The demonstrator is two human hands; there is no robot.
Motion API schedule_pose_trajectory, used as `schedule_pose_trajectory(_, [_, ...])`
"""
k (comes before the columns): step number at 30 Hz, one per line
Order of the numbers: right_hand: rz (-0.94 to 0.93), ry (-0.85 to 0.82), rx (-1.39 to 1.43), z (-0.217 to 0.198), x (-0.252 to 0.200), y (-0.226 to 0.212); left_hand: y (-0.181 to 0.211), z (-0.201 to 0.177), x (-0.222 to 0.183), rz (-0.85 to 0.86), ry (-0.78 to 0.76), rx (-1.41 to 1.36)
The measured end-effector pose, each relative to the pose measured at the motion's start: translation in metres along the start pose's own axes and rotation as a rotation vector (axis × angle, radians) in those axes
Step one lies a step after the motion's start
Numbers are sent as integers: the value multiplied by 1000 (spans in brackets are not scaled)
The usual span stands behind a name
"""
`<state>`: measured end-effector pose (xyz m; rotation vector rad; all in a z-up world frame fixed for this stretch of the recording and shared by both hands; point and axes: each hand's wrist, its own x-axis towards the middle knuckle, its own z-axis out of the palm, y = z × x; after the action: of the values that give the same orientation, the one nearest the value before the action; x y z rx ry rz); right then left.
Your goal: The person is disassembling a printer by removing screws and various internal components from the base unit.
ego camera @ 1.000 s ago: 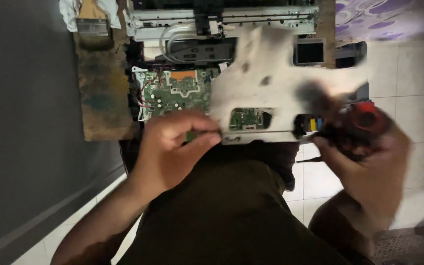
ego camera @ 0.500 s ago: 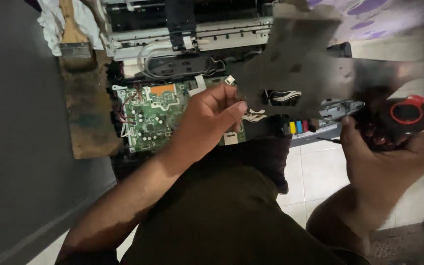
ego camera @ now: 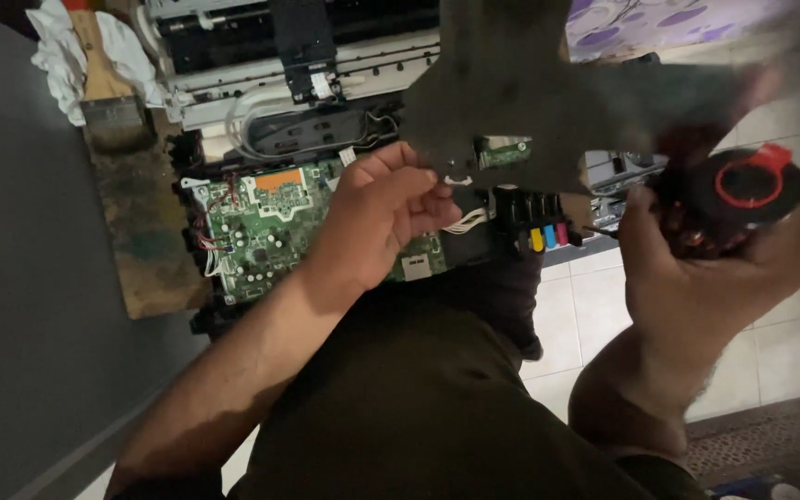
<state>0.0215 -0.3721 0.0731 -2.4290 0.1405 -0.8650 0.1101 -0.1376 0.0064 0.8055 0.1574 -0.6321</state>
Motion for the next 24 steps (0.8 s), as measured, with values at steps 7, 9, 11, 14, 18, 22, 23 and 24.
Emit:
schedule_pose_trajectory(7, [125,-11,196,8,15,1,31,25,-2,-57,139,257])
schedule_pose_trajectory(9, [132,51,125,8,12,10,41,34,-5,-97,149,477])
schedule_pose_trajectory(11, [150,75,105,5,11,24,47,41,-1,-33,137,776])
schedule_pose_trajectory(14, [111,123,85,-2,14,39,38,35,14,138,71,1259])
schedule_pose_trajectory(18, [372,67,165,-26,1,94,8,12,45,336,-2,1964])
schedule_pose_trajectory(22, [769,0,-208,-51,-12,134,-3,-1,51,403,-1,2148])
schedule_pose_trajectory(23, [801,26,-54,-51,-13,143,0,-3,51,403,-32,2036])
schedule_pose_trajectory(24, [831,51,100,-52,-13,151,3,-5,52,403,-62,1924])
